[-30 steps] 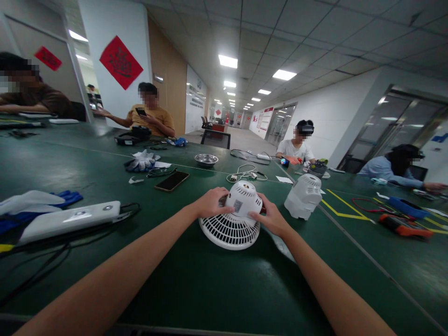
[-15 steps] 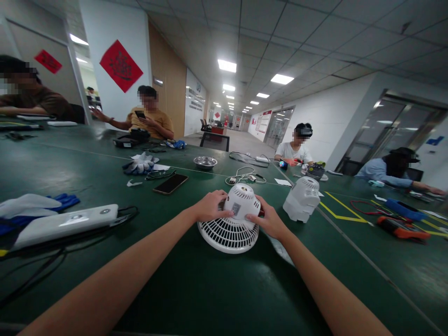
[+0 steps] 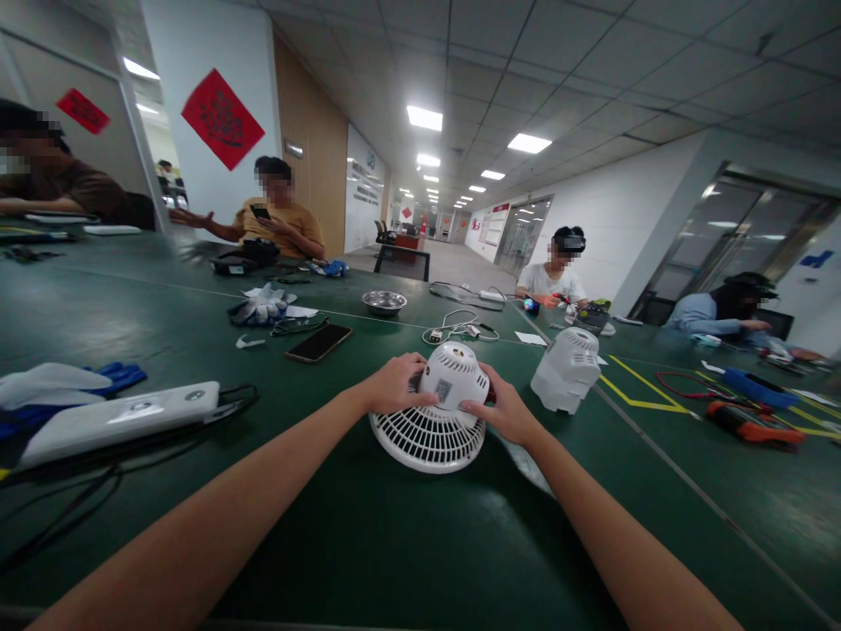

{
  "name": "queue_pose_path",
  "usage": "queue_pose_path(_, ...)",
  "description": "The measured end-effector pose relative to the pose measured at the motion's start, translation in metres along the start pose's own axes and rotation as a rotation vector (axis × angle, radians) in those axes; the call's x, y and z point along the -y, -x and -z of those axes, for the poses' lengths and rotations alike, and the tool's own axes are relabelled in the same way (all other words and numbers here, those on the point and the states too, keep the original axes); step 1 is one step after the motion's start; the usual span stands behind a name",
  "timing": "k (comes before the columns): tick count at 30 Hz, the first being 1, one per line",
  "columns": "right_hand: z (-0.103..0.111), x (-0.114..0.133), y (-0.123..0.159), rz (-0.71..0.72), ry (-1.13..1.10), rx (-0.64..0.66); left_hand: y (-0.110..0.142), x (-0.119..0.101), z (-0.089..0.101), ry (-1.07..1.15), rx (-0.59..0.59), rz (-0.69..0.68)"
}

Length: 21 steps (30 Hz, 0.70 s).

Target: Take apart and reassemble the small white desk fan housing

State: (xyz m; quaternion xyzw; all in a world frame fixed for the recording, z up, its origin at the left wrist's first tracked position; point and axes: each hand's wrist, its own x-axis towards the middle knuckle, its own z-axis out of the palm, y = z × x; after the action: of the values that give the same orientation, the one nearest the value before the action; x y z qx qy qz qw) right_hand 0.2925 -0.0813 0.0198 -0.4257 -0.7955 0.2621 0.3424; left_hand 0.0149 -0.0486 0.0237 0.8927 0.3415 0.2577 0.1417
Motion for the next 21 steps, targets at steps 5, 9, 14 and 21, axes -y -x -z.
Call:
queue_pose_path(5,-0.0014,0.0031,0.0013,0.016,0.006,-0.020,-0.0010,0.0012,-0.0015,-0.003,0.000,0.025)
queue_pose_path(9,-0.0034,0.0035,0.0013,0.027,0.019,-0.029,-0.0013,0.0010,-0.0008,0.008,0.001,0.025)
queue_pose_path(14,-0.0045,0.0045,0.0011,0.030,0.040,-0.041,0.0004,-0.0014,0.0013,0.008,0.004,0.007)
queue_pose_path(21,-0.0050,0.0078,0.0017,0.025,0.057,-0.053,0.0004,0.0003,-0.0004,0.012,-0.004,-0.013)
